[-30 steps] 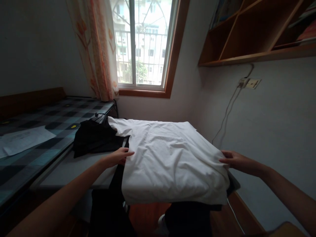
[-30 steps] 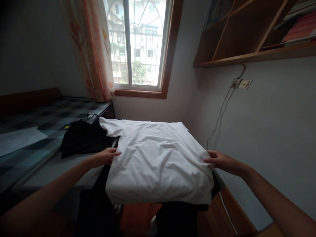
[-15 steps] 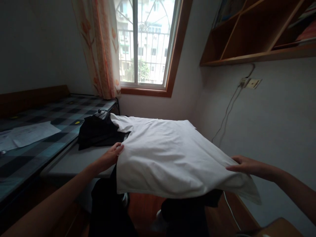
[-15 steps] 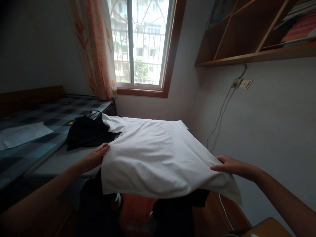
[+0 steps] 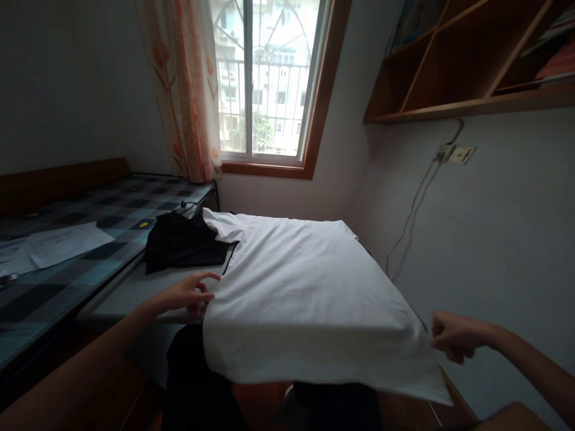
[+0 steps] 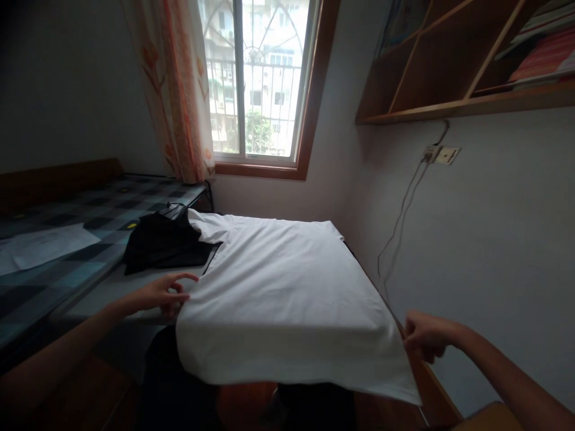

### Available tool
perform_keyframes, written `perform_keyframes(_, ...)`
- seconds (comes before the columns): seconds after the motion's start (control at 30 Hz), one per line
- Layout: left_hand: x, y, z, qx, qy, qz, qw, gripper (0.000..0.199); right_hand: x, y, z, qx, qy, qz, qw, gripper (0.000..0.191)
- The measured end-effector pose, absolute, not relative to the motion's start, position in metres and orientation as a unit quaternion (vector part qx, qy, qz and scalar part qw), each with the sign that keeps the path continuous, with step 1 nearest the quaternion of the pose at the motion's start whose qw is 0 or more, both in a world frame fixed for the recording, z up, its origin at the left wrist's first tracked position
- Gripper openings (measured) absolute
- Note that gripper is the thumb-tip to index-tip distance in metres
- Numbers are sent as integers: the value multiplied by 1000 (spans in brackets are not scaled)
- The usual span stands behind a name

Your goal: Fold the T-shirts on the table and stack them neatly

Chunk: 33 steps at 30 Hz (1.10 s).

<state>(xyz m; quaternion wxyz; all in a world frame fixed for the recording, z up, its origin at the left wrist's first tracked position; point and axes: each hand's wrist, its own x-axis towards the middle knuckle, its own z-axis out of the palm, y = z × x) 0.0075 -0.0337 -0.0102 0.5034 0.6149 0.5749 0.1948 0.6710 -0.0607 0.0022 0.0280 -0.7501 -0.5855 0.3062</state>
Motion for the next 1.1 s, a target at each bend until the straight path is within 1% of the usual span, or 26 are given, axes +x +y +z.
perform_keyframes(0.07, 4, -21, -13, 649, 593, 218, 424, 67, 666, -39, 15, -703, -615, 357, -26, 13)
perform_keyframes(0.1, 3, -13, -14, 667, 596, 237, 379, 61, 661, -25, 22, -686, -639, 348, -21, 10)
perform_keyframes(0.17, 3, 3, -16, 698, 593, 271, 295, 48, 646, 8, 33, -671, -687, 279, 23, 13)
perform_keyframes(0.27, 11, 31, -21, 743, 564, 305, 189, 33, 611, 62, 36, -650, -738, 178, 51, 20)
perform_keyframes(0.37, 23, 59, -30, 787, 519, 319, 95, 29, 561, 110, 23, -628, -768, 87, 89, 26)
perform_keyframes(0.47, 37, 80, -41, 818, 487, 307, 7, 31, 509, 143, 1, -608, -785, 27, 113, 32)
perform_keyframes(0.53, 46, 89, -47, 836, 468, 287, -29, 33, 481, 157, -15, -606, -787, -27, 117, 37)
perform_keyframes(0.63, 52, 94, -54, 851, 456, 257, -36, 33, 458, 168, -37, -598, -789, -76, 114, 44)
perform_keyframes(0.73, 54, 91, -55, 847, 472, 243, -21, 34, 456, 173, -54, -607, -783, -57, 125, 44)
perform_keyframes(0.9, 54, 87, -51, 841, 486, 235, 28, 34, 471, 177, -73, -596, -779, -39, 191, 42)
perform_keyframes(1.03, 53, 89, -53, 830, 488, 259, 76, 33, 478, 181, -80, -579, -782, -33, 229, 42)
perform_keyframes(1.1, 48, 93, -51, 812, 497, 297, 75, 31, 480, 183, -82, -574, -783, -26, 239, 41)
